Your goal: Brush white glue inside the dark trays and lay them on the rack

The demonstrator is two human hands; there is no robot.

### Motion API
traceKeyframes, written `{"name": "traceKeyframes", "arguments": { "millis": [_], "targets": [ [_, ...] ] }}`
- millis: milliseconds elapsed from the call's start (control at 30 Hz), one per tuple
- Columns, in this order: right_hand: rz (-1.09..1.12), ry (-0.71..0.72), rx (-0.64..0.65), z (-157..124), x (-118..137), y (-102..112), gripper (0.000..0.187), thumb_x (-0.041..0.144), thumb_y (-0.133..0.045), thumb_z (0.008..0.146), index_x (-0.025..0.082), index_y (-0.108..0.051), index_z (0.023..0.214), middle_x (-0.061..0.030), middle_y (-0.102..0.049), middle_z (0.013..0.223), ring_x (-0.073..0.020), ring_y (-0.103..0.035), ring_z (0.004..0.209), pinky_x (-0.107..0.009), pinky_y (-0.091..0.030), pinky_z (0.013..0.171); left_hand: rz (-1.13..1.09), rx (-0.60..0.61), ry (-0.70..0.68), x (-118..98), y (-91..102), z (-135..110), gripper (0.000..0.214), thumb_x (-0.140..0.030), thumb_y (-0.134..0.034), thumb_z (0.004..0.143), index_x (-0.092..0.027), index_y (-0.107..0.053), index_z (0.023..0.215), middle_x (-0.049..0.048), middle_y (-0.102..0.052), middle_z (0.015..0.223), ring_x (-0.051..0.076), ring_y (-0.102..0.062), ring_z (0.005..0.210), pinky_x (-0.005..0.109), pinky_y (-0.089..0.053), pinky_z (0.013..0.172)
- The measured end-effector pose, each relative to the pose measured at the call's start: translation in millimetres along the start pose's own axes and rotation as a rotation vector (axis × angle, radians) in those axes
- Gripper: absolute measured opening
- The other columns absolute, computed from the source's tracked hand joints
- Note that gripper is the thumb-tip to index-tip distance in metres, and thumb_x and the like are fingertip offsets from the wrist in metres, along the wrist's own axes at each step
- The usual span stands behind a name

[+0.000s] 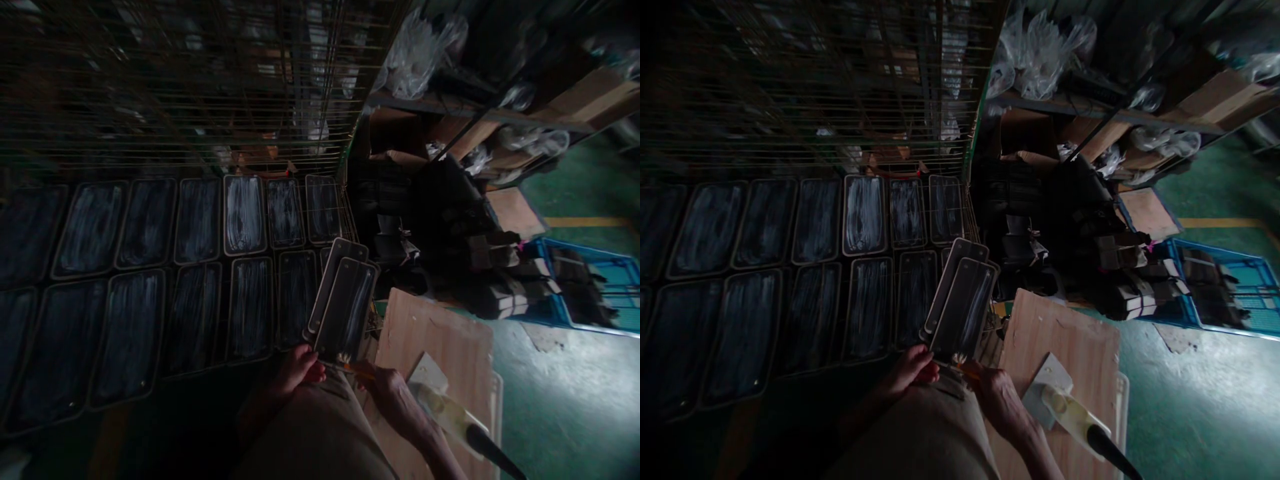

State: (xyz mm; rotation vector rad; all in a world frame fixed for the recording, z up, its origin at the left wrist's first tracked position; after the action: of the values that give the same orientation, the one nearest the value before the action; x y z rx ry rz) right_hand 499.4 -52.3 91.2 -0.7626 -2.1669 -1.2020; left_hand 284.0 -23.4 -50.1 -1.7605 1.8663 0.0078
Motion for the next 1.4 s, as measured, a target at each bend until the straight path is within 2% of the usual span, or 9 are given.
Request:
{"name": "traceKeyframes", "arguments": {
  "millis": [133,300,500,600,833,967,1100,1200,1400],
  "targets": [
    [0.212,0.036,0.067,40,-22,15,0.039,0.04,-0.037,0.107,0.02,-0.07,0.107,-0.0038,-0.073,0.078,-0.0171,-0.071,0.07,-0.026,-0.055,0.069,0.041,-0.038,-0.029,2,0.7,5,0.054,-0.063,-0.081,0.065,-0.022,-0.048,0.079,0.0022,-0.069,0.06,0.02,-0.07,0.052,0.026,-0.051,0.05],
    [0.185,0.094,-0.237,107,-55,59,0.04,0.044,-0.04,0.105,0.019,-0.07,0.107,-0.0069,-0.075,0.088,-0.0194,-0.073,0.075,-0.029,-0.057,0.072,0.08,-0.026,-0.079,1,-1.6,8,0.054,-0.063,-0.08,0.066,-0.023,-0.046,0.075,0.0001,-0.068,0.057,0.018,-0.067,0.047,0.025,-0.049,0.045],
    [-0.08,0.119,-0.553,142,-47,92,0.04,0.042,-0.038,0.104,0.02,-0.065,0.124,-0.0063,-0.075,0.088,-0.0214,-0.073,0.078,-0.03,-0.055,0.071,0.114,-0.052,-0.103,-3,-1.5,4,0.045,-0.059,-0.076,0.073,-0.023,-0.049,0.073,0.0014,-0.068,0.058,0.019,-0.067,0.048,0.026,-0.05,0.046],
    [-0.118,0.153,-0.573,146,-37,82,0.039,0.04,-0.038,0.104,0.02,-0.065,0.124,-0.0086,-0.075,0.095,-0.0232,-0.073,0.084,-0.031,-0.055,0.071,0.114,-0.044,-0.114,-4,-1.1,2,0.042,-0.058,-0.074,0.075,-0.023,-0.051,0.075,0.0023,-0.069,0.06,0.019,-0.068,0.049,0.027,-0.051,0.046],
    [-0.086,0.168,-0.273,116,-21,43,0.036,0.036,-0.038,0.106,0.021,-0.064,0.124,-0.0067,-0.075,0.087,-0.0207,-0.073,0.076,-0.029,-0.056,0.069,0.079,-0.013,-0.109,-6,2.3,3,0.049,-0.061,-0.078,0.07,-0.022,-0.047,0.077,0.0011,-0.068,0.057,0.019,-0.067,0.047,0.026,-0.051,0.045],
    [-0.027,0.149,-0.392,120,-19,60,0.033,0.036,-0.04,0.106,0.021,-0.063,0.124,-0.0051,-0.076,0.088,-0.0188,-0.074,0.076,-0.027,-0.056,0.069,0.08,0.002,-0.108,-8,3.2,3,0.052,-0.062,-0.078,0.068,-0.022,-0.046,0.077,0.0003,-0.068,0.058,0.018,-0.068,0.047,0.024,-0.051,0.045],
    [-0.18,0.186,-0.496,140,-20,64,0.032,0.031,-0.041,0.105,0.021,-0.065,0.123,-0.0084,-0.076,0.101,-0.021,-0.074,0.081,-0.028,-0.055,0.067,0.129,-0.017,-0.112,-10,4.0,2,0.048,-0.06,-0.075,0.072,-0.021,-0.047,0.077,0.0001,-0.068,0.058,0.017,-0.068,0.047,0.025,-0.052,0.046],
    [-0.25,0.211,-0.417,129,-17,36,0.031,0.025,-0.043,0.103,0.021,-0.067,0.123,-0.0085,-0.075,0.102,-0.0205,-0.073,0.079,-0.026,-0.052,0.063,0.148,-0.031,-0.121,-12,5.4,0,0.043,-0.055,-0.074,0.075,-0.021,-0.048,0.077,-0.0004,-0.068,0.059,0.017,-0.068,0.047,0.026,-0.054,0.048],
    [-0.161,0.249,-0.18,52,4,-38,0.036,0.015,-0.039,0.102,0.021,-0.061,0.13,-0.0066,-0.072,0.094,-0.0172,-0.069,0.075,-0.024,-0.049,0.063,0.185,-0.024,-0.126,-16,7.0,0,0.033,-0.049,-0.069,0.079,-0.021,-0.051,0.079,0.0002,-0.068,0.06,0.018,-0.069,0.05,0.029,-0.055,0.05]
  ]
}}
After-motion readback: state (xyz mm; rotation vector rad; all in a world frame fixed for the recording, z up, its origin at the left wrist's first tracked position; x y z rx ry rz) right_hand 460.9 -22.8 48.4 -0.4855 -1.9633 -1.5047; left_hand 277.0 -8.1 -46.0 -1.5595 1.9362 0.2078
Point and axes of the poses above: each hand's wrist, its own z-axis towards the middle knuckle, its own y-axis out of the back of the hand, x = y × z, the point moved 3 cm from there along z, towards the middle knuckle
